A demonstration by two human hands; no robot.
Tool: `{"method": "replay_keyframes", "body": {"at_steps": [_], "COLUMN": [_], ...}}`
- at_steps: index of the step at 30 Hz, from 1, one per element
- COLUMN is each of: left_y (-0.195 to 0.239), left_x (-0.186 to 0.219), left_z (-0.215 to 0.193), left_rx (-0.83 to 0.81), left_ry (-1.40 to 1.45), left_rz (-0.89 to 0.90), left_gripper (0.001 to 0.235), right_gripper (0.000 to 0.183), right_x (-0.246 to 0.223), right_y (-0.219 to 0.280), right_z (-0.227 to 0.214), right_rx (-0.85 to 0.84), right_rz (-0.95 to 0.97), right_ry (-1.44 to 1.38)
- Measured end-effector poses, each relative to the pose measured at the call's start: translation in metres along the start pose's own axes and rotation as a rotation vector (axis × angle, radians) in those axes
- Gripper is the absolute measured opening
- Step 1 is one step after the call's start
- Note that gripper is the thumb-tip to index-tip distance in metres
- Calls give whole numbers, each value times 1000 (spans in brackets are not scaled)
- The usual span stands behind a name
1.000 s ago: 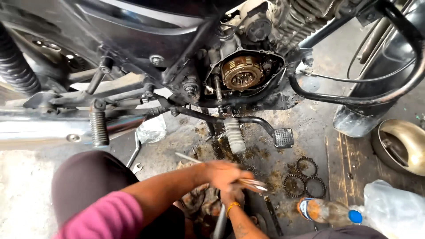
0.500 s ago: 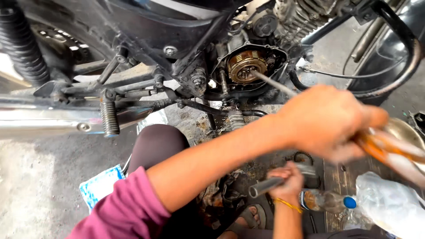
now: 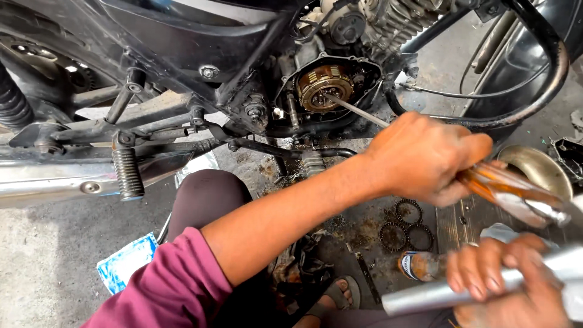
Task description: The person sits on the ground beside a motorcycle with the clutch cover removed. They use a socket wrench on the clutch assembly, pick up bolts from the ground, thread them into the clutch housing by hand, and fit a metal pressure plate onto the clutch assembly, tightening it by hand.
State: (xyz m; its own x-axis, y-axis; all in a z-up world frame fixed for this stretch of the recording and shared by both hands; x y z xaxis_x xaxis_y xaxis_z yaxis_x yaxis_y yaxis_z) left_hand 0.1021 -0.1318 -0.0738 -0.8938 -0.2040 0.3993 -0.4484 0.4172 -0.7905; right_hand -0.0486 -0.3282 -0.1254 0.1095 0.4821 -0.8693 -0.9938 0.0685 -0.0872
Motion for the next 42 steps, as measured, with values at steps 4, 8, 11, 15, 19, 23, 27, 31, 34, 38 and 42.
{"method": "replay_keyframes", "body": {"at_steps": [4, 8, 11, 15, 19, 23, 27, 31, 34, 38, 42], "left_y": [4, 8, 13, 12, -2, -3, -1, -5, -6, -9, -7], "left_x": [13, -3, -7, 7, 37, 24, 14, 25, 16, 0, -9], "left_z": [-11, -2, 4, -1, -14, -13, -10, -21, -17, -14, -14], "left_rx": [67, 90, 65, 20, -6, -41, -38, 19, -27, -124, -203], "left_ry": [36, 89, 7, -64, 181, 199, 85, 184, 113, 93, 164], "left_rz": [117, 223, 305, 272, 109, 118, 94, 69, 63, 74, 209], "left_gripper": [40, 41, 61, 67, 63, 45, 36, 46, 31, 26, 21], "right_gripper": [28, 21, 20, 23, 37, 38, 36, 18, 15, 14, 14], "right_x": [-22, -25, -19, 8, 19, 9, 13, 5, 9, -1, -6], "right_y": [-2, -9, -7, -47, -35, 3, 9, 20, 29, 13, 8], "right_z": [-14, -36, -42, -162, -270, -196, -173, -118, -123, -88, -73], "right_rx": [-364, -587, -698, -997, -1106, -818, -636, -564, -438, -544, -713], "right_rz": [-35, -56, -87, 43, 283, 145, 27, -60, -62, -99, -116], "right_ry": [-18, 91, 95, -93, -156, -112, -138, -72, -66, -71, -52]}}
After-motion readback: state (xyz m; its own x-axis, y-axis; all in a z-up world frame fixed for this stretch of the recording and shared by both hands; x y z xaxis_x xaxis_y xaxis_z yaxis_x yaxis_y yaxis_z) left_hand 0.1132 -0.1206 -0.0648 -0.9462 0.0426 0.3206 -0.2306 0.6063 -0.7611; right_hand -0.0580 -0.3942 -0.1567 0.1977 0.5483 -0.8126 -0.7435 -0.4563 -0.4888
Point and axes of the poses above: each hand's wrist, its own y-axis away from the middle knuckle, its own z-axis out of the palm, x = y × z, the point moved 1 cm from there along -y, towards the middle knuckle, and after that the axes turned 10 degrees about y, right-handed, at the moved point
